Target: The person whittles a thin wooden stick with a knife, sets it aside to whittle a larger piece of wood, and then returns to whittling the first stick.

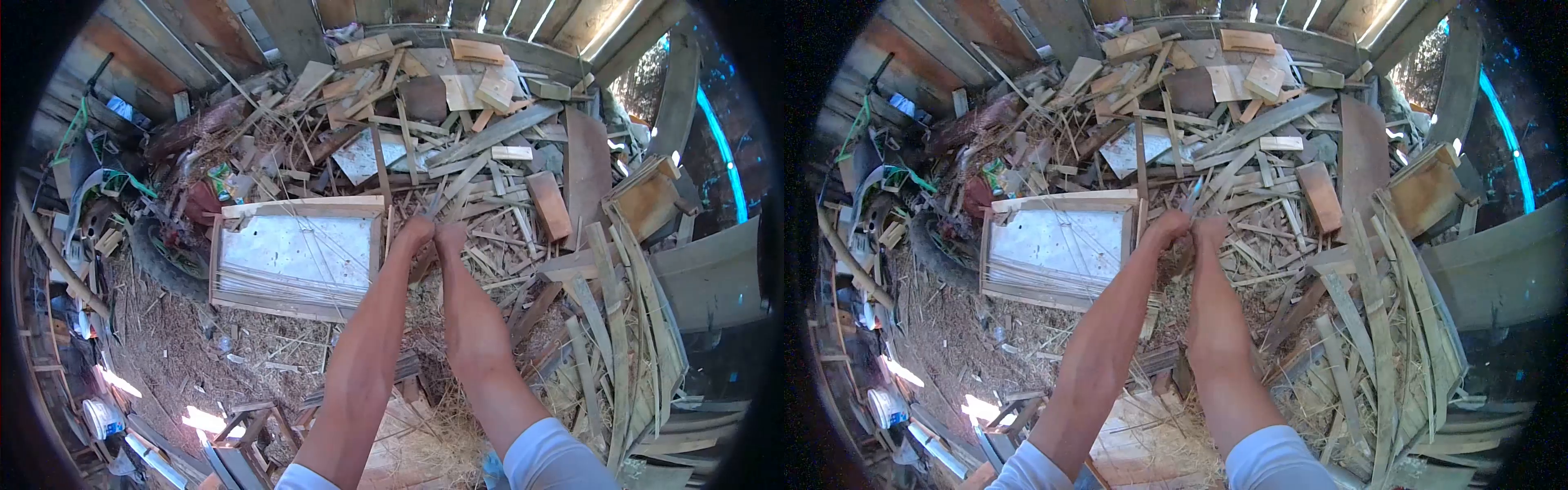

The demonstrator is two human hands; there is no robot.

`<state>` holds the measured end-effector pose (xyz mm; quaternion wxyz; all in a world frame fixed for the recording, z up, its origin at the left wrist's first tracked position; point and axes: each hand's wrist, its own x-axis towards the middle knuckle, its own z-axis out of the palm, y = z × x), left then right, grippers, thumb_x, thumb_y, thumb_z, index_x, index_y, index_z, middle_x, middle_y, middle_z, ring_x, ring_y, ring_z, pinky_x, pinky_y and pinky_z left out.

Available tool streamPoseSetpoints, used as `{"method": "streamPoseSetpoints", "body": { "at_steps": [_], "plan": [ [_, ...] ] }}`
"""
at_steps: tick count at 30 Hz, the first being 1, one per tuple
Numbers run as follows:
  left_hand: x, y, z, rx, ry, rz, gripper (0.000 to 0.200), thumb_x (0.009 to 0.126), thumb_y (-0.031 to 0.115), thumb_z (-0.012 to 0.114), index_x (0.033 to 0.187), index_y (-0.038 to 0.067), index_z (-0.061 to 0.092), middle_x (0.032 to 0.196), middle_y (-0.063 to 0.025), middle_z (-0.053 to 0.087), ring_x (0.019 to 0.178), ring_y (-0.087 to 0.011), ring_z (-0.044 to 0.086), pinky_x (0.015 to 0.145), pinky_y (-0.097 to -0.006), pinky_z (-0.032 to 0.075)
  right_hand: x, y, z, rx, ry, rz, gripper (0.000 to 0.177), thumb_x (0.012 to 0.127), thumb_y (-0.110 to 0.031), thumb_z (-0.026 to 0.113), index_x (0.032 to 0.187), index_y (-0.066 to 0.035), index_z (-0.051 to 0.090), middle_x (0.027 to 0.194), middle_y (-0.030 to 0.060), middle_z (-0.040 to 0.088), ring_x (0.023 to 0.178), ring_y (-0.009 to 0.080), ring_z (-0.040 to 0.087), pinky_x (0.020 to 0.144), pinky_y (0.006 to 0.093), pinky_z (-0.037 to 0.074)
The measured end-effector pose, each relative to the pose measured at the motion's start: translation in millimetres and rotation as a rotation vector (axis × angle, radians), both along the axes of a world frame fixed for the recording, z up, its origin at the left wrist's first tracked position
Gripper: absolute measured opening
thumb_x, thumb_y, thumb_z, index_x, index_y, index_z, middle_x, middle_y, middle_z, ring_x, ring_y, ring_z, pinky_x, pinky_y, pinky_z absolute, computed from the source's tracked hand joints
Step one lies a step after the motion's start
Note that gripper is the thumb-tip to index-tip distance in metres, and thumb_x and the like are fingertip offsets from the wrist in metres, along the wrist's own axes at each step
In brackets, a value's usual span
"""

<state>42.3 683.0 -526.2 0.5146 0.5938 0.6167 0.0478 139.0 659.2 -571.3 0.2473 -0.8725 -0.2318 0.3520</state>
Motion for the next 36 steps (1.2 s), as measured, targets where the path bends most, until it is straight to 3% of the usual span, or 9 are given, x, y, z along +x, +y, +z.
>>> {"method": "streamPoseSetpoints", "body": {
  "at_steps": [5,7,10,11,12,14,20,25,36],
  "plan": [
    [10,6,4,0.055,-0.118,0.21,0.027,0.089,0.02,0.046,0.09,-0.004,0.059,0.073,-0.0152,0.061,0.058,-0.0229,0.053,0.055,-0.0404,0.043,4,9,70,0.162,-0.018,-0.015,0.039,0.078,-0.019,0.055,0.114,-0.005,0.047,0.102,0.024,0.061,0.098,0.0421,0.058,0.083,0.0478,0.044],
    [10,8,20,0.151,-0.232,0.32,0.044,0.092,0.03,0.041,0.107,-0.009,0.056,0.105,-0.0309,0.058,0.1,-0.0441,0.056,0.084,-0.0482,0.044,5,14,95,0.229,-0.048,-0.046,0.03,0.084,-0.021,0.05,0.11,-0.006,0.044,0.098,0.0251,0.061,0.094,0.0441,0.057,0.08,0.0487,0.044],
    [-6,1,91,0.28,-0.209,0.418,0.039,0.093,0.03,0.041,0.106,-0.004,0.056,0.099,-0.0299,0.06,0.098,-0.0457,0.055,0.084,-0.0485,0.043,7,27,117,0.432,-0.118,0.156,0.03,0.086,-0.023,0.049,0.111,-0.006,0.043,0.097,0.0262,0.061,0.093,0.0439,0.058,0.079,0.0469,0.044],
    [-17,-3,109,0.444,-0.225,0.456,0.03,0.095,0.025,0.042,0.094,-0.003,0.053,0.075,-0.0134,0.062,0.07,-0.0214,0.06,0.061,-0.0357,0.047,1,30,133,0.457,-0.069,0.206,0.034,0.085,-0.025,0.052,0.112,-0.004,0.046,0.096,0.0273,0.061,0.092,0.0433,0.058,0.078,0.0457,0.045],
    [-33,-7,126,0.451,-0.222,0.467,0.03,0.095,0.025,0.042,0.094,-0.003,0.053,0.075,-0.0134,0.062,0.07,-0.0214,0.06,0.061,-0.0357,0.047,-5,31,147,0.463,-0.065,0.218,0.034,0.085,-0.025,0.052,0.112,-0.004,0.046,0.096,0.0273,0.061,0.092,0.0433,0.058,0.078,0.0457,0.045],
    [-72,-11,159,0.627,-0.202,0.562,0.033,0.089,0.032,0.048,0.098,0.001,0.057,0.09,-0.0255,0.062,0.088,-0.0448,0.058,0.077,-0.0487,0.044,-24,31,176,0.61,-0.011,0.484,0.036,0.084,-0.026,0.057,0.11,-0.002,0.051,0.094,0.0261,0.062,0.089,0.0425,0.06,0.077,0.0456,0.046],
    [-204,-38,146,0.692,0.232,0.701,0.025,0.077,0.02,0.062,0.091,0.001,0.058,0.083,-0.0196,0.064,0.08,-0.0381,0.062,0.07,-0.0443,0.047,-100,2,233,0.261,-0.15,1.011,0.046,0.072,-0.037,0.07,0.099,-0.002,0.063,0.096,0.0206,0.064,0.091,0.034,0.063,0.08,0.0395,0.049],
    [-234,-62,112,0.652,0.012,1.092,0.021,0.081,0.02,0.063,0.084,0.0,0.055,0.061,-0.0043,0.055,0.045,-0.013,0.048,0.041,-0.0309,0.038,-158,-39,230,0.248,-0.295,1.242,0.043,0.07,-0.032,0.07,0.098,0.0,0.062,0.102,0.0204,0.062,0.097,0.0344,0.061,0.082,0.0433,0.049],
    [-279,-110,123,0.589,-0.253,1.06,0.018,0.083,0.02,0.063,0.079,0.005,0.053,0.056,0.0018,0.045,0.04,-0.007,0.037,0.034,-0.0245,0.027,-189,-64,202,0.414,-0.447,1.263,0.02,0.079,-0.007,0.051,0.091,0.003,0.064,0.094,0.0236,0.062,0.089,0.0374,0.063,0.076,0.0451,0.051]
  ]
}}
